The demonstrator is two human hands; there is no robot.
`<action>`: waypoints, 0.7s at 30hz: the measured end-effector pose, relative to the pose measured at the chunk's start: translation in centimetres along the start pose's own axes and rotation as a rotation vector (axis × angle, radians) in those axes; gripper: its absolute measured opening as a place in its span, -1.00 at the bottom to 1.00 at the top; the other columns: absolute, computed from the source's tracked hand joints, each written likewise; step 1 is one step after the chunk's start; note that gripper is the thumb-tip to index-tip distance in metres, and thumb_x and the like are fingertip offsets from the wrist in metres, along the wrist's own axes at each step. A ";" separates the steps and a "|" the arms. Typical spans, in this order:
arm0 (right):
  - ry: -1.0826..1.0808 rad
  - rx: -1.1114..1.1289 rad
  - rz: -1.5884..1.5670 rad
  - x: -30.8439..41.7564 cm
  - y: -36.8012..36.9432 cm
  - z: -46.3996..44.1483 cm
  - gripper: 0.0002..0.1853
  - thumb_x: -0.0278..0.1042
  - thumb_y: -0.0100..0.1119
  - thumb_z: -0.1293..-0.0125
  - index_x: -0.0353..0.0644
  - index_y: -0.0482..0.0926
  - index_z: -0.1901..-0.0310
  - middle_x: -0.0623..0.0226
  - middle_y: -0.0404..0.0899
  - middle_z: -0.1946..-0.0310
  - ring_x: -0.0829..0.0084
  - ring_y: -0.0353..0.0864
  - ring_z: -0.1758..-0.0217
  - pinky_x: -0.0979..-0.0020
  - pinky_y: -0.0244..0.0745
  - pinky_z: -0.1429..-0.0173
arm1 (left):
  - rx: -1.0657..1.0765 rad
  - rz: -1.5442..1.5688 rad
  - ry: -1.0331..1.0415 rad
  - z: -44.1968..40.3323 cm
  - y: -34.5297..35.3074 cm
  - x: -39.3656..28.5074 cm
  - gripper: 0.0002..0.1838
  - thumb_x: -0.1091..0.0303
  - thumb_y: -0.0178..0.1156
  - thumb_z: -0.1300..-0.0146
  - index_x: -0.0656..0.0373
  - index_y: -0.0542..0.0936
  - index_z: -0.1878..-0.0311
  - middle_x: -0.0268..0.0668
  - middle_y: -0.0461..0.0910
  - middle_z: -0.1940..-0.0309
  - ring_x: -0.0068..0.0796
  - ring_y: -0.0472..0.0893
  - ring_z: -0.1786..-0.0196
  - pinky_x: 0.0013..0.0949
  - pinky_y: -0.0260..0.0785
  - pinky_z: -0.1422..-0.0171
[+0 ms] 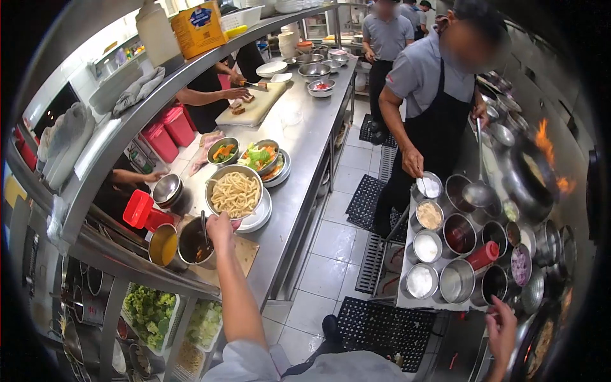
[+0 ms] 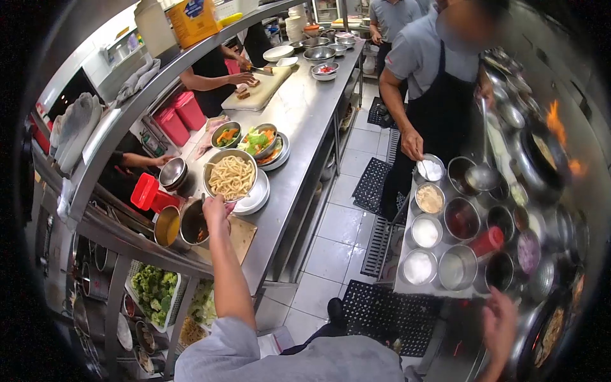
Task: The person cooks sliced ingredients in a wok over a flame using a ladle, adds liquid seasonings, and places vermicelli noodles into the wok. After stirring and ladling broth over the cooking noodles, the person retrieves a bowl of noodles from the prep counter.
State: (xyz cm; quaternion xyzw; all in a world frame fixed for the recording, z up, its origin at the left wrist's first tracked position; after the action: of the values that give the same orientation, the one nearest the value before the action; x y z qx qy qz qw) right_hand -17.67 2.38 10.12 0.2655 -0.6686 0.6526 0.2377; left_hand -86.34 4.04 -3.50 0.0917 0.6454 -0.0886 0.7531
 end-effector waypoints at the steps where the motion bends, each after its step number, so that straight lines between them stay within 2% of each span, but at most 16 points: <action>1: -0.071 0.077 -0.019 0.9 1.7 -0.9 -0.52 -0.63 0.10 -0.13 -0.28 0.48 -0.15 0.23 0.55 0.15 0.41 0.58 0.17 0.45 0.48 0.09 | 0.109 -0.020 0.022 1.9 -0.2 -1.3 -0.87 0.52 0.02 -0.15 0.40 0.43 0.28 -0.08 0.57 0.40 -0.35 0.61 0.54 -0.43 0.53 0.53; 4: -0.202 0.169 -0.185 3.1 6.7 -2.6 -0.59 -0.56 0.14 -0.18 -0.30 0.51 -0.11 0.27 0.59 0.24 0.44 0.60 0.24 0.48 0.49 0.14 | 0.375 -0.081 0.063 8.9 0.6 -4.4 -0.94 0.51 0.04 -0.16 0.30 0.42 0.33 -0.15 0.56 0.45 -0.44 0.59 0.56 -0.49 0.52 0.51; 5: -0.159 0.236 -0.353 3.3 8.3 -2.7 -0.59 -0.55 0.13 -0.21 -0.30 0.49 -0.13 0.26 0.59 0.20 0.46 0.60 0.23 0.50 0.49 0.14 | 0.499 -0.113 0.074 11.7 1.4 -5.1 -0.94 0.49 0.07 -0.16 0.27 0.41 0.36 -0.19 0.56 0.48 -0.48 0.59 0.58 -0.51 0.52 0.50; 6: -0.128 0.297 -0.525 3.6 9.4 -2.9 -0.59 -0.53 0.11 -0.25 -0.30 0.48 -0.15 0.24 0.58 0.16 0.49 0.60 0.23 0.52 0.49 0.15 | 0.535 -0.117 0.083 14.6 2.6 -5.7 -0.94 0.49 0.07 -0.16 0.27 0.41 0.36 -0.19 0.56 0.48 -0.48 0.59 0.58 -0.51 0.52 0.50; 10: -0.005 0.301 -0.918 3.0 8.2 -2.0 -0.58 -0.43 0.04 -0.39 -0.29 0.34 -0.25 0.19 0.54 0.06 0.50 0.61 0.22 0.53 0.53 0.17 | 1.038 -0.121 -0.079 28.7 8.8 -6.2 -0.93 0.50 0.10 -0.20 0.19 0.41 0.37 -0.31 0.55 0.50 -0.58 0.59 0.54 -0.55 0.51 0.49; 11: 0.052 0.279 -0.984 1.7 6.9 -1.5 -0.61 -0.40 0.04 -0.40 -0.30 0.36 -0.21 0.19 0.55 0.08 0.50 0.62 0.23 0.51 0.55 0.19 | 1.153 -0.146 -0.071 32.4 10.5 -5.8 -0.94 0.47 0.12 -0.19 0.17 0.42 0.33 -0.31 0.57 0.50 -0.57 0.58 0.58 -0.56 0.50 0.52; 14: 0.199 0.122 -1.071 -4.2 1.0 1.2 -0.72 -0.34 0.05 -0.41 -0.33 0.45 -0.04 0.21 0.59 0.16 0.47 0.65 0.26 0.48 0.60 0.23 | 1.482 -0.194 -0.099 44.5 15.9 -4.9 -0.94 0.49 0.12 -0.17 0.16 0.42 0.35 -0.29 0.57 0.51 -0.55 0.60 0.58 -0.55 0.52 0.52; 16: 0.234 -0.079 -1.008 -8.6 -4.0 4.1 -0.77 -0.35 0.08 -0.38 -0.33 0.47 0.05 0.24 0.61 0.25 0.44 0.67 0.33 0.46 0.62 0.31 | 1.660 -0.230 -0.142 53.5 18.6 -4.4 -0.95 0.49 0.11 -0.18 0.16 0.43 0.36 -0.27 0.59 0.50 -0.55 0.58 0.62 -0.56 0.50 0.55; 18: 0.341 -0.236 -1.035 -12.4 -9.6 7.6 -0.78 -0.34 0.13 -0.35 -0.30 0.47 0.10 0.23 0.62 0.32 0.41 0.68 0.34 0.40 0.64 0.28 | 1.839 -0.231 -0.086 63.1 20.4 -5.6 -0.97 0.47 0.10 -0.20 0.17 0.45 0.34 -0.29 0.58 0.50 -0.56 0.58 0.60 -0.58 0.49 0.54; 19: 0.369 -0.391 -1.070 -14.4 -12.5 9.3 -0.80 -0.38 0.15 -0.31 -0.29 0.48 0.10 0.24 0.63 0.33 0.40 0.68 0.36 0.38 0.65 0.30 | 1.972 -0.238 -0.041 66.8 22.1 -4.8 -0.88 0.38 0.13 -0.29 0.25 0.49 0.26 -0.28 0.59 0.47 -0.55 0.60 0.51 -0.53 0.52 0.46; 20: 0.399 -0.497 -1.068 -17.8 -15.3 10.7 -0.82 -0.43 0.13 -0.30 -0.26 0.49 0.10 0.23 0.64 0.33 0.41 0.68 0.39 0.39 0.65 0.33 | 2.064 -0.185 -0.134 71.4 23.0 -4.6 -0.83 0.34 0.14 -0.31 0.27 0.50 0.22 -0.30 0.57 0.46 -0.53 0.61 0.47 -0.53 0.52 0.40; 21: 0.437 -0.649 -1.063 -18.6 -19.0 12.1 -0.83 -0.46 0.09 -0.29 -0.25 0.50 0.10 0.21 0.65 0.31 0.40 0.68 0.43 0.39 0.65 0.36 | 2.147 -0.170 -0.177 75.8 23.5 -5.0 -0.78 0.32 0.17 -0.31 0.30 0.49 0.15 -0.26 0.56 0.32 -0.50 0.63 0.40 -0.51 0.54 0.29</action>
State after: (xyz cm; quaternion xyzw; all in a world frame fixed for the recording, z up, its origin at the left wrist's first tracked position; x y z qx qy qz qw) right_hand 9.18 -8.99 11.57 0.3359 -0.5456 0.2508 0.7257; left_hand -8.76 7.73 13.33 0.6520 0.1784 -0.6663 0.3148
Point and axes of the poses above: each hand's wrist, its own z-axis away from the middle knuckle, its own y-axis out of the palm, x = y × z, the point moved 3 cm from there along -z, towards the middle knuckle
